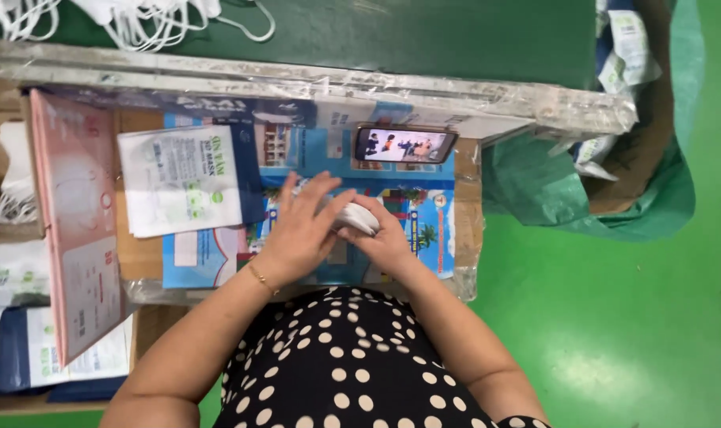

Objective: Manually packaging face masks into plastic pouches and organizing them in containers.

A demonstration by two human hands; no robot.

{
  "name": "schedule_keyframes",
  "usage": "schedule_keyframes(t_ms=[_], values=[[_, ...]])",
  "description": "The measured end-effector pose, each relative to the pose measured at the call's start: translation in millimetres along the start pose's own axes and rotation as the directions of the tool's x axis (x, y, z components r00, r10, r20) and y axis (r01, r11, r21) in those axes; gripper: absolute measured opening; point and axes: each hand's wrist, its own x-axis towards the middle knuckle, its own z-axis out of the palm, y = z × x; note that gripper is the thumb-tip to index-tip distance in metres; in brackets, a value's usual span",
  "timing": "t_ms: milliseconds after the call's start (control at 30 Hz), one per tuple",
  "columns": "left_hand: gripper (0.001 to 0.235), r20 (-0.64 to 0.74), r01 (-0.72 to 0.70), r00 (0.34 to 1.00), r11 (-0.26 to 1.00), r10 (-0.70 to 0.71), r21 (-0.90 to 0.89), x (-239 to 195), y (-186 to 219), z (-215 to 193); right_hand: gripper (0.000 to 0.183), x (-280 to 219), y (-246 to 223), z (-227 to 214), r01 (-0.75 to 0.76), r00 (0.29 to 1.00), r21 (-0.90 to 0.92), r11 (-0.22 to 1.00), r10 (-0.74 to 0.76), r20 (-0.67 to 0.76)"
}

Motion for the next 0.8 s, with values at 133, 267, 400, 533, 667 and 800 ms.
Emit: schedule_keyframes(t_ms=[133, 267, 400, 533, 667, 800], values=[[0.069, -0.009, -0.126, 0.991, 0.890, 0.136, -0.439, -12, -6, -1, 0.040, -6, 9, 2, -0.010, 0.998, 0.095, 0.995, 0.003, 0.069], [0.050, 0.006, 0.081, 0.996, 0.902, -0.086, -0.424, -34, -46, -3, 0.040, 0, -61, -10, -0.066, 0.971, -0.095, 0.993, 0.086, 0.225], [0.042, -0.219, 0.495, 0.859, 0.861, -0.463, 0.119, -28, -87, -11, 0.031, -8, -87, -39, -0.089, 0.929, -0.132, 0.987, 0.130, 0.347], [0.028, -0.199, 0.476, 0.879, 0.765, -0.434, 0.434, -40, -127, 49, 0.021, -18, -46, -67, -0.240, 0.959, -0.125, 0.963, 0.255, 0.126], [0.013, -0.157, 0.528, 0.845, 0.753, -0.511, 0.392, -23, -125, 46, 0.027, -11, -75, -51, -0.164, 0.986, -0.329, 0.930, 0.142, -0.090], [0.022, -0.253, 0.599, 0.800, 0.745, -0.544, 0.292, -18, -120, 26, 0.043, -10, -73, -19, 0.273, 0.949, -0.667, 0.693, -0.309, 0.067]])
